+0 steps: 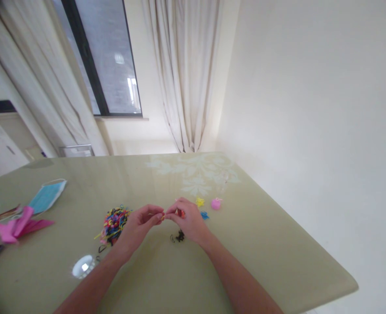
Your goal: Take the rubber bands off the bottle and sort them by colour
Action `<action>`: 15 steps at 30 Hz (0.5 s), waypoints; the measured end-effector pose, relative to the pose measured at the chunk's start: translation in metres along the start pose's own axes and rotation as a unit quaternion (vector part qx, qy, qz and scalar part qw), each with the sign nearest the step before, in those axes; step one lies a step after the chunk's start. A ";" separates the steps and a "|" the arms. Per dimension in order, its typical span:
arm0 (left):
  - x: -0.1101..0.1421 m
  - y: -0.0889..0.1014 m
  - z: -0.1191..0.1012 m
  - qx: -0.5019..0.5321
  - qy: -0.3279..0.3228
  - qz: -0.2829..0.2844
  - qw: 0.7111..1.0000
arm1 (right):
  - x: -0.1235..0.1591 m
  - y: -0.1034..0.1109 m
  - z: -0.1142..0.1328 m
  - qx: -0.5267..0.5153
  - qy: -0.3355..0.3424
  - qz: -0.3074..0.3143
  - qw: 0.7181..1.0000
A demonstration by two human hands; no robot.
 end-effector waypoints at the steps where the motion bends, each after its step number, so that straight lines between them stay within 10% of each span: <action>1: 0.000 0.002 -0.001 -0.004 -0.002 -0.006 1.000 | -0.001 0.007 -0.002 -0.024 -0.007 -0.013 1.000; 8: -0.006 0.020 -0.001 -0.044 -0.020 -0.056 0.997 | -0.002 0.071 -0.017 -0.215 -0.022 -0.141 0.966; 15: -0.008 0.026 0.004 -0.078 -0.023 -0.061 0.995 | -0.002 0.080 -0.024 -0.212 -0.030 -0.165 0.963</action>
Point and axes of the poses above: each hand's wrist, its own x-axis away from the middle knuckle, its own y-axis out of the back of the hand, z = x × y, the point moved 7 cm from there along -x, towards the middle knuckle, and after that the axes turned 14 degrees about x, right-handed, at the moved point
